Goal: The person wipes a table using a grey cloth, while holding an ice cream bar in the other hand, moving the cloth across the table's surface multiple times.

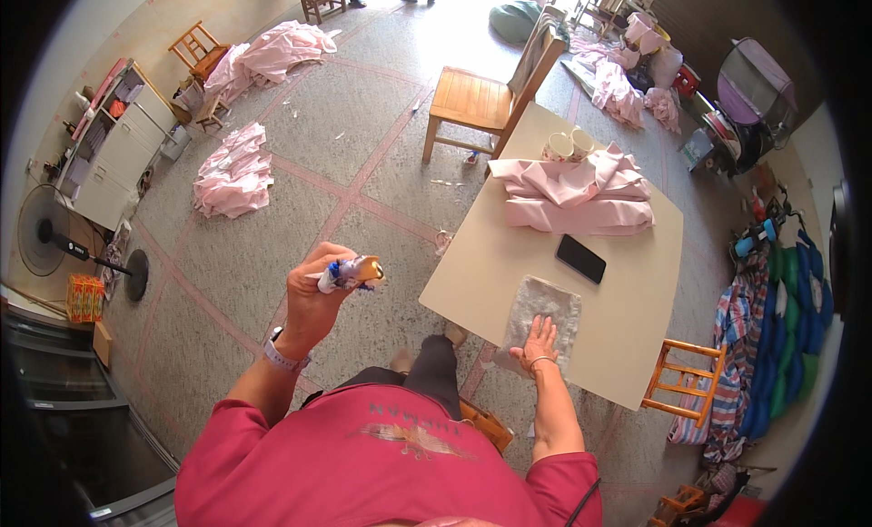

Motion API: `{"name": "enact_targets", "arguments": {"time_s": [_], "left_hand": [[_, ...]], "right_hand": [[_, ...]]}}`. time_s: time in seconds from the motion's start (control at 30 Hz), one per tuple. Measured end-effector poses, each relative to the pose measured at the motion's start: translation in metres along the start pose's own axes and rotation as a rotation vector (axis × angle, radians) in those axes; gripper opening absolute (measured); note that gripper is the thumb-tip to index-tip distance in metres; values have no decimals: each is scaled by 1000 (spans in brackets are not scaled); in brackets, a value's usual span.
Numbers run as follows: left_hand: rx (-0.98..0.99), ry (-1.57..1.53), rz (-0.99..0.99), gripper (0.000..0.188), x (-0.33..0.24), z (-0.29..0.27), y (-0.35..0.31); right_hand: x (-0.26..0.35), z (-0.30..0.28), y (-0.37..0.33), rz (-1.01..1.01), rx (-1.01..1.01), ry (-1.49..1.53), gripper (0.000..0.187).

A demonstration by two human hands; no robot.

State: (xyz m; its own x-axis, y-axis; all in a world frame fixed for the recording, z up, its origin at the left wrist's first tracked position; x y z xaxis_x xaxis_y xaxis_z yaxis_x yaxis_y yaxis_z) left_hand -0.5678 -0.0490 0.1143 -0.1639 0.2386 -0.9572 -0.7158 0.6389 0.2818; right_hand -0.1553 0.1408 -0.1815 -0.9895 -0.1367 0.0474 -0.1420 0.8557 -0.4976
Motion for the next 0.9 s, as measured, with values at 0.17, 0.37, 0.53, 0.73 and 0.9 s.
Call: {"name": "enact_targets", "arguments": {"time_s": [0.17, 0.37, 0.53, 0.73, 0.9], "left_hand": [[63, 55, 156, 28, -21, 20, 1], [110, 159, 281, 33, -45, 39, 4], [128, 170, 416, 28, -68, 51, 9], [220, 242, 745, 23, -132, 72, 4], [223, 276, 870, 25, -174, 67, -2]], "right_hand": [[-6, 3, -1, -8, -10, 2, 118], [-7, 7, 4, -9, 2, -4, 118], [-5, 5, 3, -19, -10, 22, 118], [-9, 8, 5, -29, -30, 13, 118], [-10, 13, 9, -40, -37, -3, 118]]}}
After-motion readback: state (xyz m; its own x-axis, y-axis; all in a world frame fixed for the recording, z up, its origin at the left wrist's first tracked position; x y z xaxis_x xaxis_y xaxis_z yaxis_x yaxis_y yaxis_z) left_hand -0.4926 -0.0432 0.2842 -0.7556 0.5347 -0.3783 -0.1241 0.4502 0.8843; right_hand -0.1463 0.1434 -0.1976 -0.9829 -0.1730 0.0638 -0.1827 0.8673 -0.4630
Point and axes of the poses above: each hand's wrist, its own y-axis towards the middle knuckle, its own z-axis out of the palm, x = y × z, the point moved 9 cm from there along y, towards the middle knuckle, and after that the axes turned 13 degrees about -x, right-handed, at the moved point
